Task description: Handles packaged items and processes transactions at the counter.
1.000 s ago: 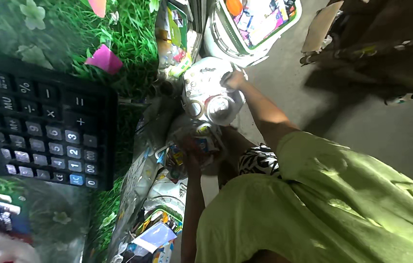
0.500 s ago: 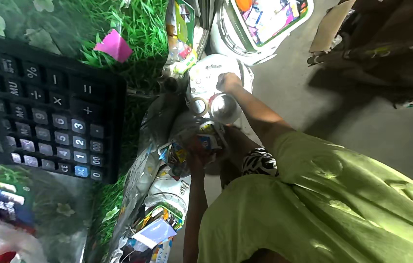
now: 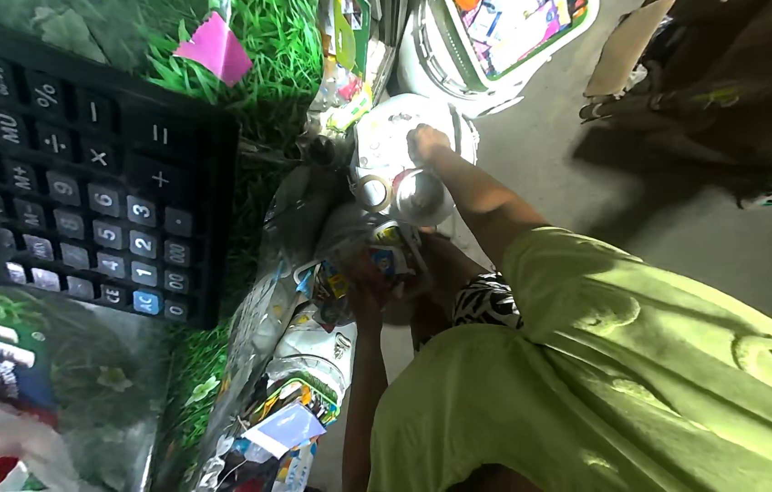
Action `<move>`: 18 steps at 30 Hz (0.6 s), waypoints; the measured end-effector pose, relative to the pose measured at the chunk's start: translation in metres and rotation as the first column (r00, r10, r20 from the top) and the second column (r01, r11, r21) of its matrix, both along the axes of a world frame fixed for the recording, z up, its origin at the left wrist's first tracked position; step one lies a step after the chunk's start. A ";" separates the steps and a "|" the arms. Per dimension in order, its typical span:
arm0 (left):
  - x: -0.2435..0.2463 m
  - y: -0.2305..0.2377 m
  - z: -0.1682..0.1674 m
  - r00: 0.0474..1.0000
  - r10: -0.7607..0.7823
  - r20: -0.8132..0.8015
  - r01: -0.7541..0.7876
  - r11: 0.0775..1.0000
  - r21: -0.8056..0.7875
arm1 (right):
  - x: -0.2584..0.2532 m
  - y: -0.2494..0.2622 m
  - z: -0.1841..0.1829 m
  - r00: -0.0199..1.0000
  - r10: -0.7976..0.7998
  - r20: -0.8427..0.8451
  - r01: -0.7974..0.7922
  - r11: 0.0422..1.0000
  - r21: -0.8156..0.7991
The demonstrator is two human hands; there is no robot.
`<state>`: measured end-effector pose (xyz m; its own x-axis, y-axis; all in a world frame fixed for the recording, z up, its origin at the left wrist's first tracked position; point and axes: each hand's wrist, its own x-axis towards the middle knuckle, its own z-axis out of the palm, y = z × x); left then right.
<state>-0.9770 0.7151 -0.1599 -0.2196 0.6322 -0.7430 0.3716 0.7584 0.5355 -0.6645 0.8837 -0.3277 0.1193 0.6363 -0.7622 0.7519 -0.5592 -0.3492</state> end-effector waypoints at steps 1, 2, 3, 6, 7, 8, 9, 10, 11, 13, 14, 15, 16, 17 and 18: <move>-0.001 -0.001 0.000 1.000 -0.006 -0.004 0.006 1.000 -0.005 | 0.003 -0.003 -0.005 0.998 -0.051 -0.049 0.052 0.998 0.035; -0.002 -0.002 -0.001 1.000 -0.018 -0.013 0.018 1.000 -0.014 | 0.006 -0.007 -0.011 0.980 -0.146 -0.134 0.159 0.983 0.092; -0.004 -0.003 -0.001 0.999 -0.030 -0.030 0.029 0.999 -0.026 | 0.007 -0.013 -0.012 0.927 -0.279 -0.249 0.319 0.937 0.140; -0.007 -0.007 -0.004 0.999 -0.016 -0.031 0.015 0.999 -0.039 | 0.003 -0.037 0.025 0.634 -0.547 -0.546 0.677 0.735 0.049; -0.008 -0.009 -0.006 1.000 -0.002 -0.019 0.002 0.999 -0.033 | 0.000 -0.050 0.034 0.549 -0.565 -0.616 0.724 0.690 0.013; -0.009 -0.011 -0.007 1.000 -0.003 -0.015 0.003 1.000 -0.026 | -0.003 -0.064 0.040 0.486 -0.566 -0.666 0.748 0.663 -0.018; -0.010 -0.013 -0.006 1.000 -0.014 -0.024 0.014 1.000 -0.020 | -0.008 -0.080 0.043 0.461 -0.562 -0.687 0.750 0.660 -0.036; -0.012 -0.016 -0.006 0.999 -0.028 -0.040 0.027 0.999 -0.028 | -0.015 -0.095 0.043 0.454 -0.574 -0.682 0.750 0.659 -0.056; -0.013 -0.017 -0.007 0.997 -0.048 -0.060 0.046 0.998 -0.035 | -0.023 -0.108 0.038 0.458 -0.596 -0.660 0.745 0.662 -0.082; -0.014 -0.016 -0.011 0.996 -0.068 -0.064 0.065 0.997 -0.038 | -0.041 -0.118 0.026 0.509 -0.665 -0.546 0.746 0.658 -0.107; -0.015 -0.018 -0.011 0.996 -0.066 -0.057 0.065 0.997 -0.031 | -0.050 -0.120 0.023 0.555 -0.700 -0.451 0.735 0.666 -0.130; -0.015 -0.020 -0.012 0.997 -0.063 -0.046 0.061 0.998 -0.026 | -0.058 -0.120 0.020 0.614 -0.704 -0.357 0.717 0.687 -0.121; -0.016 -0.021 -0.012 0.998 -0.057 -0.036 0.057 0.998 -0.024 | -0.065 -0.119 0.016 0.673 -0.684 -0.281 0.690 0.718 -0.093; -0.016 -0.023 -0.013 0.998 -0.050 -0.030 0.049 0.998 -0.025 | -0.070 -0.117 0.009 0.736 -0.640 -0.219 0.645 0.762 -0.061; -0.016 -0.024 -0.014 0.999 -0.045 -0.031 0.044 0.999 -0.026 | -0.075 -0.114 0.000 0.788 -0.593 -0.165 0.596 0.802 -0.038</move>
<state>-0.9929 0.6914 -0.1740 -0.2155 0.6231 -0.7519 0.4217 0.7539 0.5038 -0.7395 0.7702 -0.3275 0.3556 0.4915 -0.7950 0.2051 -0.8709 -0.4467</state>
